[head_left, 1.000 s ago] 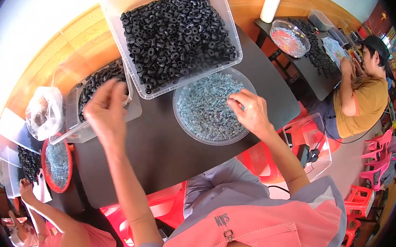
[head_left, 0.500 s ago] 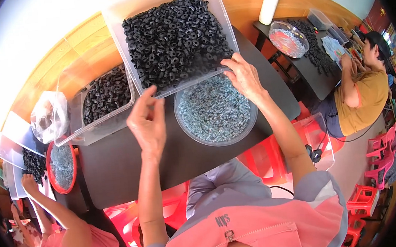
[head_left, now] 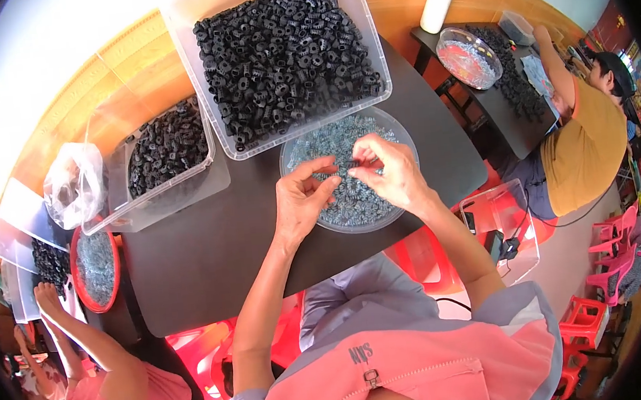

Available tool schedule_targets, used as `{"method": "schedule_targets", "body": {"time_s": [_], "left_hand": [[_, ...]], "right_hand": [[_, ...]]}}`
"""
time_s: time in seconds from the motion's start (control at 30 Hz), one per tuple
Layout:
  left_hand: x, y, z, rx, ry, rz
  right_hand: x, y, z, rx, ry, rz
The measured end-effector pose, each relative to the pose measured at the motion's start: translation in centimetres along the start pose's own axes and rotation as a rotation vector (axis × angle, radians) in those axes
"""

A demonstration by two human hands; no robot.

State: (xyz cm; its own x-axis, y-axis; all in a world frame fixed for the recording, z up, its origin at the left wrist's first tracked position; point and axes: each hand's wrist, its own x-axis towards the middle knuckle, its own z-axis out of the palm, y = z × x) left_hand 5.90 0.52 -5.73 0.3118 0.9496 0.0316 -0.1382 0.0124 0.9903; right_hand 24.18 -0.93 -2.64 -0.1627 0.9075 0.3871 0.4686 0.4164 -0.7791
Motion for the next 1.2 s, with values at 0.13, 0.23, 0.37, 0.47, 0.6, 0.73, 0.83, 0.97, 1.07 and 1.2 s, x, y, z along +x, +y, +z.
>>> {"method": "schedule_targets", "body": {"time_s": [0.13,0.23,0.37,0.47,0.6,0.73,0.83,0.97,1.07,1.2], "left_hand": [[0.0,-0.9,0.0,-0.038,-0.08,0.067],[0.0,-0.8,-0.4,-0.114,-0.083,-0.007],[-0.4,-0.3,-0.9,-0.118,-0.019,-0.001],[-0.4,-0.3,-0.9,-0.159,-0.017,0.0],[-0.5,-0.1,-0.8,-0.147,-0.009,0.018],[-0.6,-0.3,-0.9,-0.144,-0.007,0.015],[-0.5,-0.1,-0.9,-0.151,-0.019,0.013],[-0.5,-0.4,-1.0,-0.155,-0.032,0.067],[-0.6,-0.2,-0.9,-0.165,-0.041,0.049],[-0.5,-0.2,-0.9,-0.158,-0.038,0.04]], "right_hand": [[-0.1,-0.4,0.8,-0.046,-0.09,-0.075],[0.1,-0.4,0.6,-0.068,-0.115,-0.129],[0.8,-0.1,-1.3,-0.054,0.041,0.025],[0.2,2.5,-2.8,-0.288,0.065,0.079],[-1.0,2.6,-2.1,-0.369,-0.081,0.125],[-1.4,3.0,-1.1,-0.442,-0.101,0.157],[-1.4,3.8,-1.0,-0.364,-0.041,0.131],[-1.4,3.9,-1.1,0.041,0.067,0.181],[-1.4,4.1,-1.3,0.175,0.077,0.243],[-1.5,4.4,-1.0,-0.388,0.081,0.193]]}}
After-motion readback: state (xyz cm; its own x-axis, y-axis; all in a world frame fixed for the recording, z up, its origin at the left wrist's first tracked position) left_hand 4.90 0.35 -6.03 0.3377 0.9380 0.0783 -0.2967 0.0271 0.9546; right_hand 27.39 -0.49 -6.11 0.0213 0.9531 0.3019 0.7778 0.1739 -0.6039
